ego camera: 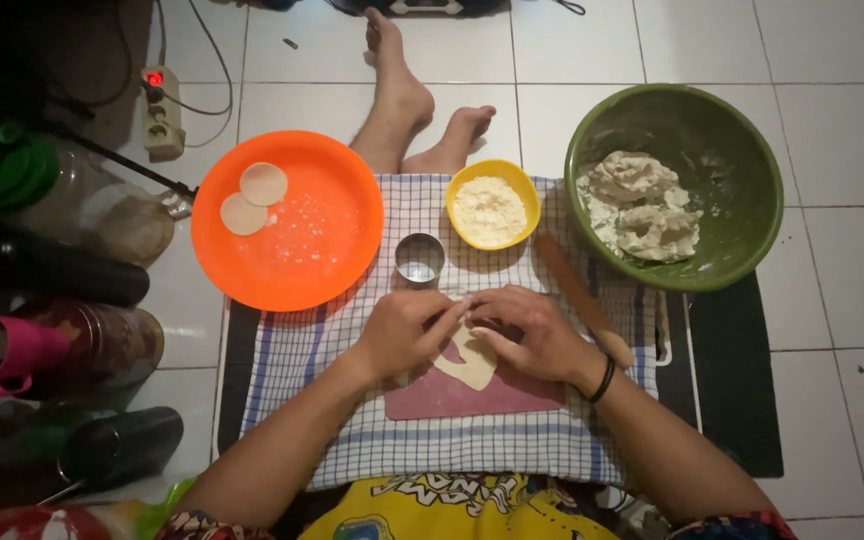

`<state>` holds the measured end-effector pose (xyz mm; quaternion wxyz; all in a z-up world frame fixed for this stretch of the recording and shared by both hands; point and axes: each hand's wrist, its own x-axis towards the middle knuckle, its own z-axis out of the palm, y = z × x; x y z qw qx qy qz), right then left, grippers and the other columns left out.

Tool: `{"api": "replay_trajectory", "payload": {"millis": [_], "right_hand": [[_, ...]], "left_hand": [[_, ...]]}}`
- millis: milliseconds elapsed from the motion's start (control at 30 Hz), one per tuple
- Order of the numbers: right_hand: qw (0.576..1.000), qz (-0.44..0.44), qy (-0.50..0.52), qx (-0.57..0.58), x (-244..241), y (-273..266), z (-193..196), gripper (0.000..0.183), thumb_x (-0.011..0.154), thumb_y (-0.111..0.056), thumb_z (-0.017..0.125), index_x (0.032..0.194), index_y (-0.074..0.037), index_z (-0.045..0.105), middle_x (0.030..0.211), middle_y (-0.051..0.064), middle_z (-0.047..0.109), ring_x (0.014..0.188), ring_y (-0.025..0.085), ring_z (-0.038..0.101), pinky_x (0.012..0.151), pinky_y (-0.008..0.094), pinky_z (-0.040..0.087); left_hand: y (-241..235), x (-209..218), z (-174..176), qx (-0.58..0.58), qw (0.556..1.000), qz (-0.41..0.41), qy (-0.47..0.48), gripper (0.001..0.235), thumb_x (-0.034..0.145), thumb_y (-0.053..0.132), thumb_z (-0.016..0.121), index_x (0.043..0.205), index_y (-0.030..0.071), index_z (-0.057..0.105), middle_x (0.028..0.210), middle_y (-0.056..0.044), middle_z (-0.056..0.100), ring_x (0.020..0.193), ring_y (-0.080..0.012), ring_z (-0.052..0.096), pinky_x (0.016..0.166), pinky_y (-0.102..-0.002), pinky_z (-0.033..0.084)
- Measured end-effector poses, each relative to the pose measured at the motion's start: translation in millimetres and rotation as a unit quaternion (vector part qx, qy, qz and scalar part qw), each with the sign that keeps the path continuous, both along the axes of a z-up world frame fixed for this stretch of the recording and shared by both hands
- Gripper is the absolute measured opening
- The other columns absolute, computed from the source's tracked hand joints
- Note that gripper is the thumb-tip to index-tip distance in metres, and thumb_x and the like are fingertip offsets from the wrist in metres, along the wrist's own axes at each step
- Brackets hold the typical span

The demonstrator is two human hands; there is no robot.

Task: Preparing filled dough items by placing filling on pre-cut dough circles and pinching the edges to seal them.

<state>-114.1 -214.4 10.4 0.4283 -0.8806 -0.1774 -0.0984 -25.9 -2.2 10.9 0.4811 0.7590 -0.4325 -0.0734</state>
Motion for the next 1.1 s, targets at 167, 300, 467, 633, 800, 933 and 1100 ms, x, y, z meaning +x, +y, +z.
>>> {"api": "replay_trajectory", "payload": {"millis": [167,300,467,633,800,933,1100], "right_hand": [[1.000,0.002,-0.006,0.008,-2,-1,2,0.017,0.089,-0.016,0.075,0.101,-0.006,0.077,0.109,0.016,0.078,0.083,0.037,0.075,0.071,0.046,0.059],[1.000,0.002,0.003,0.023,-5,-2,-4,0.020,0.087,-0.014,0.077,0.104,-0.004,0.077,0.108,0.018,0.078,0.088,0.040,0.075,0.074,0.048,0.059],[1.000,-0.002,0.002,0.023,-8,-1,5,0.021,0.087,-0.014,0.076,0.105,-0.004,0.077,0.108,0.018,0.078,0.090,0.040,0.075,0.076,0.049,0.059],[1.000,0.008,0.003,0.017,-5,-2,2,0.024,0.088,-0.016,0.076,0.108,-0.005,0.076,0.110,0.018,0.077,0.094,0.040,0.074,0.078,0.050,0.059],[1.000,0.011,0.022,0.017,-9,-2,8,0.025,0.088,-0.019,0.078,0.108,-0.004,0.076,0.113,0.017,0.076,0.095,0.039,0.075,0.080,0.049,0.059],[0.999,0.047,0.015,-0.010,-6,-4,1,0.028,0.086,-0.025,0.080,0.107,-0.007,0.076,0.120,0.016,0.073,0.100,0.039,0.072,0.084,0.052,0.058],[0.996,0.060,0.009,-0.069,-4,2,16,0.043,0.078,-0.032,0.087,0.113,-0.009,0.075,0.121,0.018,0.070,0.102,0.040,0.071,0.084,0.053,0.056]], "left_hand": [[0,-2,-5,0.002,1.000,0.007,-0.010,0.024,0.100,0.025,0.064,0.085,0.010,0.074,0.067,-0.012,0.073,0.067,-0.0327,0.073,0.056,-0.036,0.056],[2,-11,7,-0.002,1.000,0.020,0.001,0.024,0.100,0.025,0.065,0.081,0.011,0.073,0.062,-0.010,0.070,0.063,-0.0324,0.072,0.056,-0.035,0.055],[4,-10,10,0.005,1.000,0.012,-0.009,0.021,0.098,0.025,0.066,0.082,0.013,0.073,0.062,-0.008,0.070,0.062,-0.0289,0.072,0.056,-0.034,0.056],[5,-9,13,0.009,1.000,0.016,-0.005,0.022,0.098,0.025,0.065,0.082,0.013,0.073,0.063,-0.008,0.071,0.062,-0.0286,0.073,0.057,-0.034,0.057],[5,-4,3,0.013,1.000,-0.014,-0.012,0.016,0.096,0.024,0.068,0.086,0.013,0.074,0.067,-0.005,0.072,0.062,-0.0250,0.073,0.059,-0.031,0.056],[4,-1,-8,-0.011,0.999,-0.049,-0.010,0.015,0.094,0.023,0.072,0.089,0.009,0.072,0.073,-0.011,0.073,0.068,-0.0301,0.073,0.062,-0.036,0.058],[5,2,-1,-0.025,0.997,-0.069,-0.004,0.016,0.097,0.021,0.069,0.089,0.008,0.072,0.075,-0.011,0.071,0.070,-0.0328,0.072,0.063,-0.038,0.057]]}}
